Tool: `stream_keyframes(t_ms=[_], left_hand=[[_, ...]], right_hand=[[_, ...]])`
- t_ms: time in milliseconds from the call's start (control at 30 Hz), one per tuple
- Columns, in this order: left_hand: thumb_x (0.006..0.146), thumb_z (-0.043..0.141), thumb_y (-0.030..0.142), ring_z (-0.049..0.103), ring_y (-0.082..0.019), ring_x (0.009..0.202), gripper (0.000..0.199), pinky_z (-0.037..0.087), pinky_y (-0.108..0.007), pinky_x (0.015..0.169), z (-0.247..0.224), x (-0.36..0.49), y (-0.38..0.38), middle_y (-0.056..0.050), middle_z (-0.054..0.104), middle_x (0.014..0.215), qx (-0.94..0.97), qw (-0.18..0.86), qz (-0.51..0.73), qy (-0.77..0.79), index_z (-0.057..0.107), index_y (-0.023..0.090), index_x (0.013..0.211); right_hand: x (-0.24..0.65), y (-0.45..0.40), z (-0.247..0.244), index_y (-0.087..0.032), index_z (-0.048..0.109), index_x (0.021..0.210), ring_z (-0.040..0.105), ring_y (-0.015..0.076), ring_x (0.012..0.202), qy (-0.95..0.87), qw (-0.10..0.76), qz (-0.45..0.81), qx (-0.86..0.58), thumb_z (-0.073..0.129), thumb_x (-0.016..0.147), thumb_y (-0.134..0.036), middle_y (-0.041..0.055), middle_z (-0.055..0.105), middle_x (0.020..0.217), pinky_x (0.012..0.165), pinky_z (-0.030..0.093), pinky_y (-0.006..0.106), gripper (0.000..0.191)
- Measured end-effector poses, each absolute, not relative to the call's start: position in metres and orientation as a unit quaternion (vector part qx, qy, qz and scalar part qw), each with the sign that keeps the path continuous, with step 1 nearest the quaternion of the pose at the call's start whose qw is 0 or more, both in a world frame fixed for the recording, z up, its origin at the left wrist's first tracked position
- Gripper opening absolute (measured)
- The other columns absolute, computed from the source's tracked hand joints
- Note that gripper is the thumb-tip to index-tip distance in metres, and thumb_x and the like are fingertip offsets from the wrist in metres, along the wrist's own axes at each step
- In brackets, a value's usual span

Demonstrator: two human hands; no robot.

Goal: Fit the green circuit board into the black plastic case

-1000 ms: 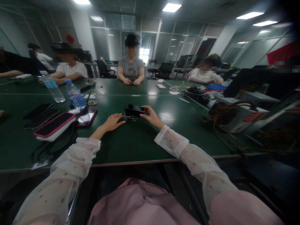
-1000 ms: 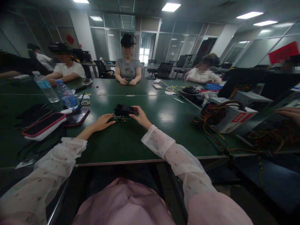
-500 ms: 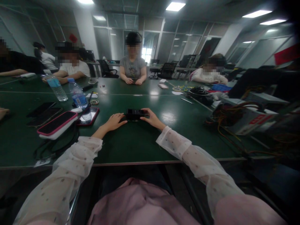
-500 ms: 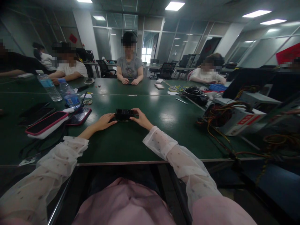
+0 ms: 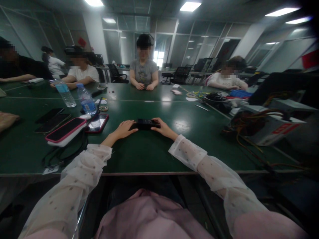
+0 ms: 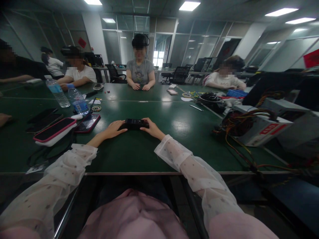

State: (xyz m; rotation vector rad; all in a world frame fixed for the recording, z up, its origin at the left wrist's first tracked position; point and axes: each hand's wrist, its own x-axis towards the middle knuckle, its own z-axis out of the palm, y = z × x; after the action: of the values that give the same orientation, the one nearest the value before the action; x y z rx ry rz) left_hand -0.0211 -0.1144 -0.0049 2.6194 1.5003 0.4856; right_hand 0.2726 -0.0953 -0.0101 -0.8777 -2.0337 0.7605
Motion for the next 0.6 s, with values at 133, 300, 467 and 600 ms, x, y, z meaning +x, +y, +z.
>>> stream_keyframes(t_ms=[133,300,467,600], left_hand=[[0.09,0.029,0.067,0.037,-0.029,0.136,0.069,0.028,-0.046,0.111,-0.0052,-0.021,-0.1134,-0.012,0.044,0.146,0.861,0.033,0.152,0.484,0.044,0.019,0.137],[0.09,0.03,0.067,0.035,-0.03,0.137,0.069,0.027,-0.047,0.111,-0.0055,-0.0215,-0.1124,-0.011,0.043,0.146,0.86,0.037,0.145,0.487,0.045,0.019,0.137],[0.09,0.028,0.068,0.036,-0.03,0.137,0.071,0.027,-0.047,0.112,-0.0054,-0.0215,-0.1123,-0.012,0.043,0.147,0.861,0.034,0.148,0.486,0.045,0.018,0.137],[0.089,0.028,0.069,0.035,-0.03,0.137,0.072,0.027,-0.046,0.112,-0.0037,-0.0208,-0.1136,-0.012,0.042,0.147,0.861,0.036,0.146,0.486,0.044,0.018,0.138]], right_hand=[[0.2732,-0.0942,-0.0112,-0.026,0.046,0.122,0.055,0.026,0.119,-0.805,0.381,0.299,-0.343,0.068,0.078,-0.034,0.0074,0.058,0.122,0.101,0.046,0.05,0.05],[0.2735,-0.095,-0.0106,-0.026,0.044,0.123,0.053,0.0261,0.122,-0.81,0.373,0.295,-0.342,0.066,0.08,-0.035,0.0078,0.056,0.124,0.103,0.044,0.049,0.049],[0.2734,-0.095,-0.0105,-0.026,0.044,0.124,0.053,0.0255,0.123,-0.81,0.373,0.302,-0.337,0.065,0.081,-0.035,0.0076,0.055,0.126,0.104,0.043,0.048,0.049],[0.2728,-0.096,-0.0097,-0.026,0.042,0.125,0.053,0.0248,0.123,-0.813,0.371,0.303,-0.33,0.063,0.082,-0.034,0.0079,0.055,0.127,0.106,0.041,0.049,0.048]])
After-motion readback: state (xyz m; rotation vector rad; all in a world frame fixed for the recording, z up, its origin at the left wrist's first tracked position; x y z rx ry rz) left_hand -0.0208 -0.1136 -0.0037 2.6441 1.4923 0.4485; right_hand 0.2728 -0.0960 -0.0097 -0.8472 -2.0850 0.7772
